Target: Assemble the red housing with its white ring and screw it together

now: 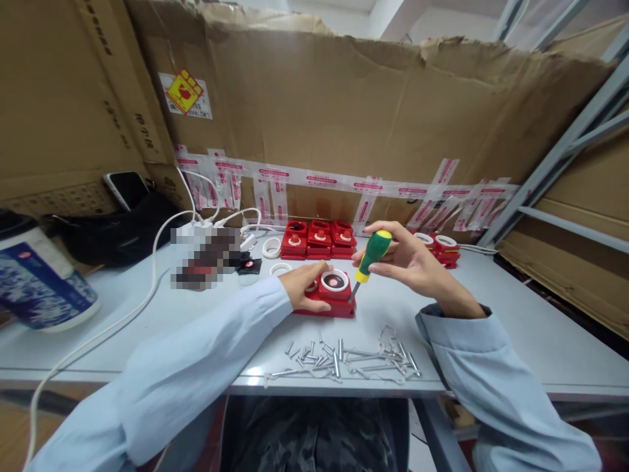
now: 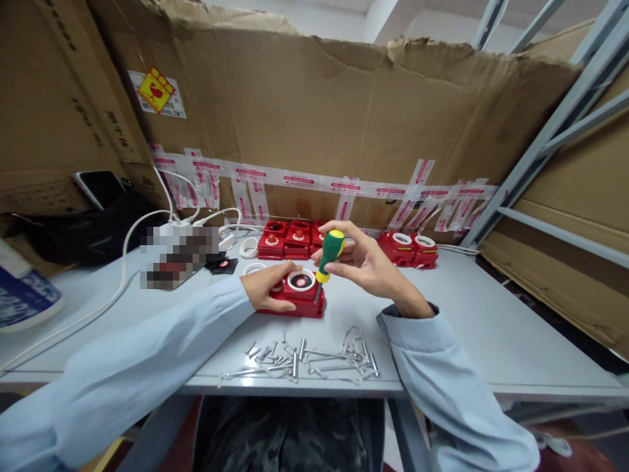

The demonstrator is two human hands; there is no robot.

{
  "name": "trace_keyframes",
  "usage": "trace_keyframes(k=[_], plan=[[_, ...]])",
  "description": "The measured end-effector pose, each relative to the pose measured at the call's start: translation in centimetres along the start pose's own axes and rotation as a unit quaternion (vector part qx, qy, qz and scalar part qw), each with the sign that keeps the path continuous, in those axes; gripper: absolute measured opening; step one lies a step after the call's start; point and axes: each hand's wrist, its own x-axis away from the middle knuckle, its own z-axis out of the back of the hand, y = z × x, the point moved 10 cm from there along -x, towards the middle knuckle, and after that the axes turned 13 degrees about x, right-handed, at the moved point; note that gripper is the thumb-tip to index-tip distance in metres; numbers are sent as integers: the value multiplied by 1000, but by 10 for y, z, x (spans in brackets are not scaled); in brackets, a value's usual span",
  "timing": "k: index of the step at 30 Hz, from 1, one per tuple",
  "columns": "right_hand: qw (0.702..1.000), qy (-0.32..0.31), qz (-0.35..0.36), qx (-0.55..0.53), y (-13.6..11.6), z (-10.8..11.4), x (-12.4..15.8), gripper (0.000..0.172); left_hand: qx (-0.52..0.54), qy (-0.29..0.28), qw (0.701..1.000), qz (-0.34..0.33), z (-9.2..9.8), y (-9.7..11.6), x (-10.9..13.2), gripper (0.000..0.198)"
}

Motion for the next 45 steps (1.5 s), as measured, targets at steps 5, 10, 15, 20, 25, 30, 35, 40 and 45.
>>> trace_keyframes(k=[5,10,15,20,25,30,35,40,45], plan=[[976,184,-15,117,-1,7,-1,47,11,8,1000,-1,2,2,1,58],[936,277,-23,215,-2,6,2,44,9,5,1000,-4,2,3,2,59],[987,127,1,99,2,-2,-7,57,8,7,1000,-6,1,2,1,59],[1000,-11,26,-6,-4,-12,-6,53,-1,4,1000,4,1,-1,0,61],[992,110,-4,68,-1,1,-2,53,6,4,1000,-7,1,1,0,58],[956,233,-18,176,-2,9,5,52,18,12,1000,-7,1,1,0,60],[953,223,-17,205,-1,9,3,50,32,-1,999,-16,2,-1,4,67],[958,185,-4,218,-3,8,1,49,85,-35,996,-4,6,-17,14,83],[965,177,-4,195,9,12,-3,53,122,-52,991,-32,11,-26,18,88]])
